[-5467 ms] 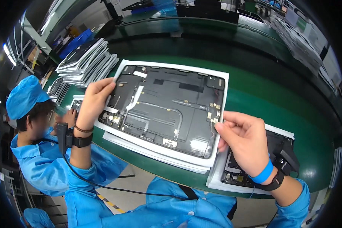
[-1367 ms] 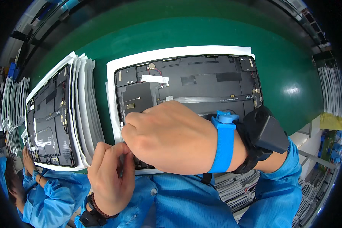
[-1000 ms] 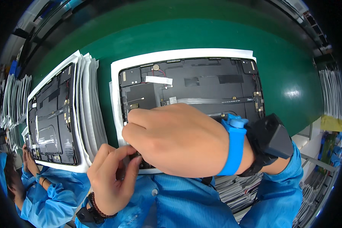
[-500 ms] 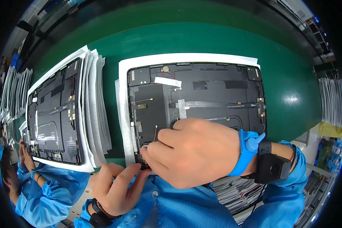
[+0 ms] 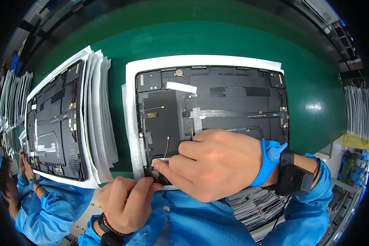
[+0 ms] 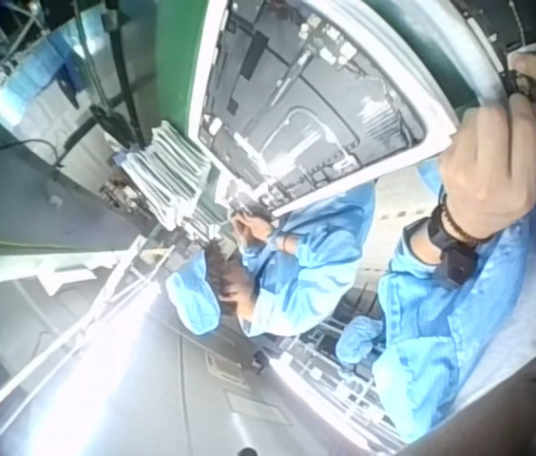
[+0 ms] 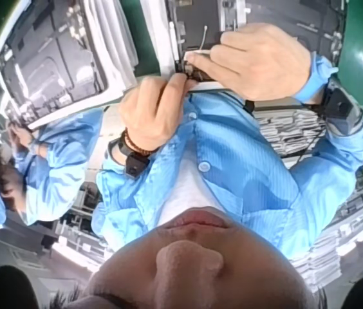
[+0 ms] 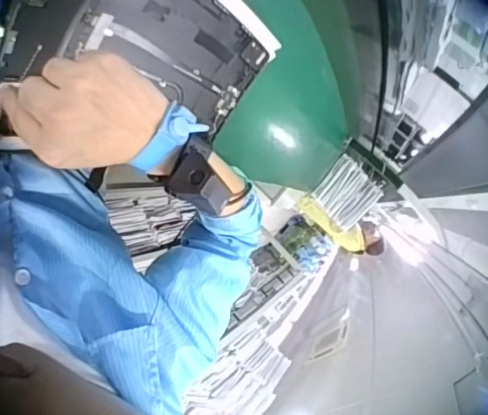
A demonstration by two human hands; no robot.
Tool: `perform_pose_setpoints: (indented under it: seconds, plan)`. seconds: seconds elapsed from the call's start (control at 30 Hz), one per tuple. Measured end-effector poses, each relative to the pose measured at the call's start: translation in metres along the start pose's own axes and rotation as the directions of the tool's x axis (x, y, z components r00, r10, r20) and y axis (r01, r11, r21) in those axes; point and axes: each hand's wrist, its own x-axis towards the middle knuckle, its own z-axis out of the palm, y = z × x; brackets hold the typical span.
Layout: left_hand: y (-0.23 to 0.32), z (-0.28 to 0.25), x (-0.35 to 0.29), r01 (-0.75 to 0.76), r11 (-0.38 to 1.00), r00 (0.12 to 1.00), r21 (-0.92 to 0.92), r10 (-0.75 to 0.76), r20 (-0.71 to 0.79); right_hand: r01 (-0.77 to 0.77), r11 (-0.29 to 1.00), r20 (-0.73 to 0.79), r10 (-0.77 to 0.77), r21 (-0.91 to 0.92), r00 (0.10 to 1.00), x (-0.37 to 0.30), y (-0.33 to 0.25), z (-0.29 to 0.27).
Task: Installing small components and internal wiring into a tablet or laptop chassis on a production line.
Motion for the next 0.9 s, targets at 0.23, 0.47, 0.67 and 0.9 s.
perform_pose_setpoints:
  seconds: [0.23, 0.47, 0.67, 0.9]
  plan:
    - [0.001, 0.0, 0.001, 0.017, 1.0, 1.0, 0.014, -0.017, 0.002, 0.007, 1.0, -0.046, -0.006, 0.013, 0.999, -0.001, 0.001, 0.002]
    - [0.001, -0.001, 0.002, 0.007, 0.999, 1.0, 0.033, -0.008, 0.019, 0.013, 1.0, -0.14, -0.015, -0.012, 0.99, -0.004, 0.003, 0.011]
    - [0.002, -0.002, 0.003, -0.01, 1.0, 1.0, 0.023, 0.01, 0.008, 0.022, 1.0, -0.209, -0.023, -0.008, 0.978, -0.004, 0.003, 0.016]
    - [0.003, 0.005, 0.005, -0.214, 0.975, 0.977, 0.066, 0.215, -0.013, 0.019, 1.0, -0.213, -0.016, 0.01, 0.977, -0.006, 0.004, 0.016]
